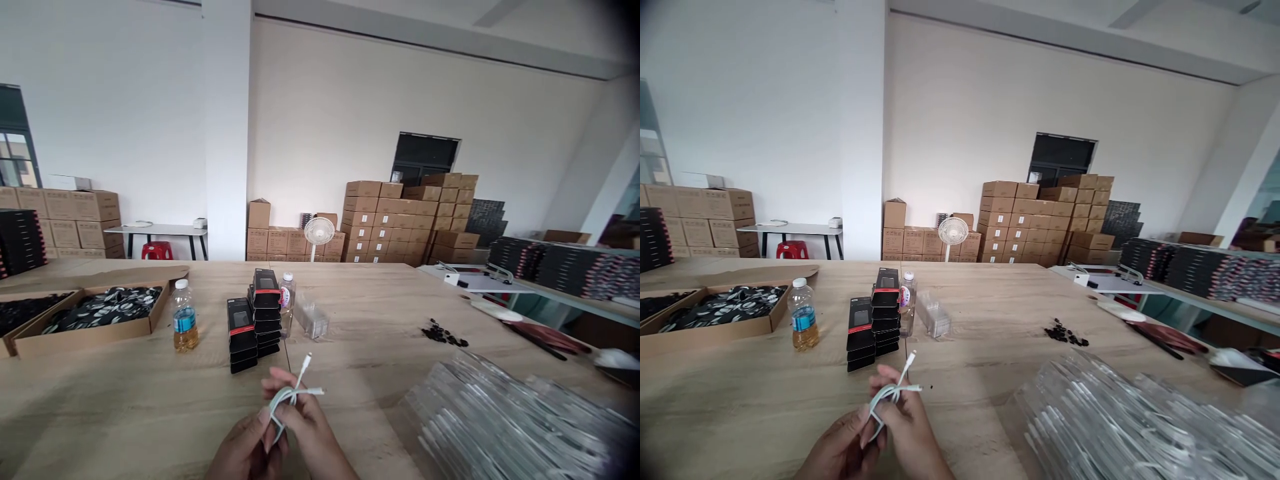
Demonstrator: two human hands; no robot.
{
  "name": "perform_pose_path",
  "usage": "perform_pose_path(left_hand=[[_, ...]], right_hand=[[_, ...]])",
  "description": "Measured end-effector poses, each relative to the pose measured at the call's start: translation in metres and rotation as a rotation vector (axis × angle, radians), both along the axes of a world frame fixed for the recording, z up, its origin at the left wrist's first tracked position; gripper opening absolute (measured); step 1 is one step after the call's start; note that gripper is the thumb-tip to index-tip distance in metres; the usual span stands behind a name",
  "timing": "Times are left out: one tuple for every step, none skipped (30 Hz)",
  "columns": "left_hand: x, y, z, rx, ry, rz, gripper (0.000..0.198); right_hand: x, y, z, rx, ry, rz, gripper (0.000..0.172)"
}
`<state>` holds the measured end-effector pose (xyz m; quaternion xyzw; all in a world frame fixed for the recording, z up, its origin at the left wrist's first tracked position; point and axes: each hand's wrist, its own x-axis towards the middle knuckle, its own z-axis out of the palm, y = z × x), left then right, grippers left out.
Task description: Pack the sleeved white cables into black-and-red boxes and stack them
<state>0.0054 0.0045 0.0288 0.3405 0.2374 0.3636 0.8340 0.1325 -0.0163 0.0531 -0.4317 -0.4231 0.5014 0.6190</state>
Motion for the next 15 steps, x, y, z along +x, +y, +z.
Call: perform_pose_path(left_hand=[[0.002,-0.001,-0.002,-0.008,-0.018,-0.021,0.054],[0.004,-0.002,-0.004,-0.016,-0.034,-0.034,0.054],[0.006,-0.003,-0.006,-0.023,-0.042,-0.040,0.053],[0.007,-0.003,-0.007,-0.027,-0.034,-0.043,0.053],[0.007,-0.002,-0.008,-0.019,-0.012,-0.039,0.053],[0.006,-0.001,-0.008,0.000,0.033,-0.032,0.054],[0.004,0.000,-0.007,0.036,0.109,-0.018,0.056],[0.001,0.001,-0.005,0.110,0.219,0.009,0.056],[-0.003,0.002,-0.002,0.228,0.370,0.048,0.053],[-0.007,0.002,0.002,0.376,0.563,0.089,0.048],[-0.012,0.002,0.006,0.533,0.782,0.121,0.043],[-0.015,0.001,0.009,0.671,1.001,0.130,0.038],[-0.018,-0.001,0.012,0.773,1.191,0.105,0.034],[-0.019,-0.003,0.012,0.827,1.336,0.058,0.029],[-0.019,-0.005,0.011,0.842,1.429,0.001,0.023]], right_hand=[[-0.004,-0.001,-0.001,-0.019,0.051,0.021,0.050],[-0.008,-0.002,-0.002,-0.026,0.098,0.023,0.048],[-0.011,-0.002,-0.002,-0.024,0.141,0.017,0.048],[-0.013,-0.003,-0.002,-0.024,0.182,0.011,0.050],[-0.013,-0.003,-0.002,-0.027,0.215,0.010,0.053],[-0.013,-0.003,-0.001,-0.027,0.240,0.010,0.055],[-0.010,-0.002,0.000,-0.021,0.253,0.002,0.057],[-0.006,0.000,0.000,-0.007,0.248,-0.018,0.057],[-0.001,0.001,0.001,0.011,0.223,-0.050,0.057],[0.005,0.003,0.001,0.024,0.178,-0.090,0.055],[0.012,0.006,0.000,0.031,0.119,-0.129,0.053],[0.019,0.008,-0.002,0.024,0.049,-0.159,0.049],[0.025,0.011,-0.004,0.005,-0.025,-0.174,0.045],[0.031,0.013,-0.007,-0.020,-0.099,-0.173,0.040],[0.036,0.015,-0.011,-0.053,-0.171,-0.162,0.036]])
